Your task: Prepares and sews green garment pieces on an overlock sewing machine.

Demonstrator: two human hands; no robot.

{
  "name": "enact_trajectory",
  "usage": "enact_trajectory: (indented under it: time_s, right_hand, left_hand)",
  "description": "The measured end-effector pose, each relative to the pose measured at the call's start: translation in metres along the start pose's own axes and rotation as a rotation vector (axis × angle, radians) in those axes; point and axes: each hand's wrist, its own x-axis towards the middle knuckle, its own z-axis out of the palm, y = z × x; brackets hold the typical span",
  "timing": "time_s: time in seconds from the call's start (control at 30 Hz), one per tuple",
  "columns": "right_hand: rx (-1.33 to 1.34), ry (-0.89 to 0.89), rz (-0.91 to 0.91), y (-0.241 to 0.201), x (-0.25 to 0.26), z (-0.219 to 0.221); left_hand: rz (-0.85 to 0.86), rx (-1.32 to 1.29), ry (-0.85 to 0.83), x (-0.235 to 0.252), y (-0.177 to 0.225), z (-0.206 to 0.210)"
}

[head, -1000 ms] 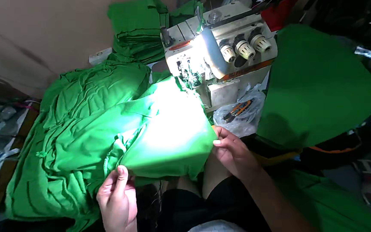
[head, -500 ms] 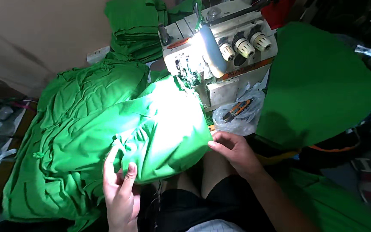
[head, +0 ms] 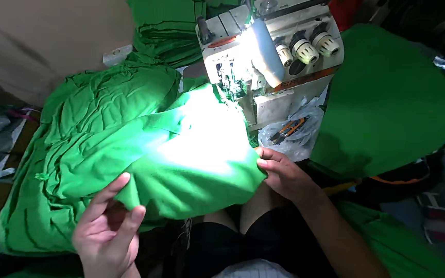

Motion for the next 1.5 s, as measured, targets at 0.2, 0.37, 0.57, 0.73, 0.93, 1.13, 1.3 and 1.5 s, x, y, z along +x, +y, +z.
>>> enact_trajectory:
  time_s: [0.2,0.37,0.57,0.73,0.93,1.13,1.3,1.5]
  right_hand:
    - [-0.289,0.037,0.090,0.003,-0.023,0.013]
    - [-0.562,0.147,0.055,0.060,-0.052,0.014]
    - [-0.759,0.356,-0.117,0.085,-0.069,0.006]
    - [-0.637,0.359,-0.021,0.092,-0.060,-0.004]
    - [-0.411,0.344,0.141,0.094,-0.055,-0.007]
    - [-0.777,0.403,-0.328,0.089,-0.083,0.006]
    - [-0.476,0.214,-0.168,0.079,-0.095,0.032]
    - [-0.770,0.370,0.190,0.098,-0.064,0.000]
  left_hand:
    - [-0.018,0.017,0.043,0.001,-0.010,0.002]
    - [-0.058,-0.035,0.085,-0.002,-0.017,0.006]
    - [-0.062,0.000,0.099,-0.002,-0.020,0.007]
    - [-0.082,0.080,0.172,0.008,-0.034,0.012]
    - [-0.278,0.167,0.175,-0.007,-0.038,0.018]
    - [-0.222,0.222,0.330,-0.002,-0.037,0.020]
    - [-0.161,0.206,0.321,0.011,-0.043,0.013]
    - [-0.173,0.259,0.304,0.016,-0.048,0.012]
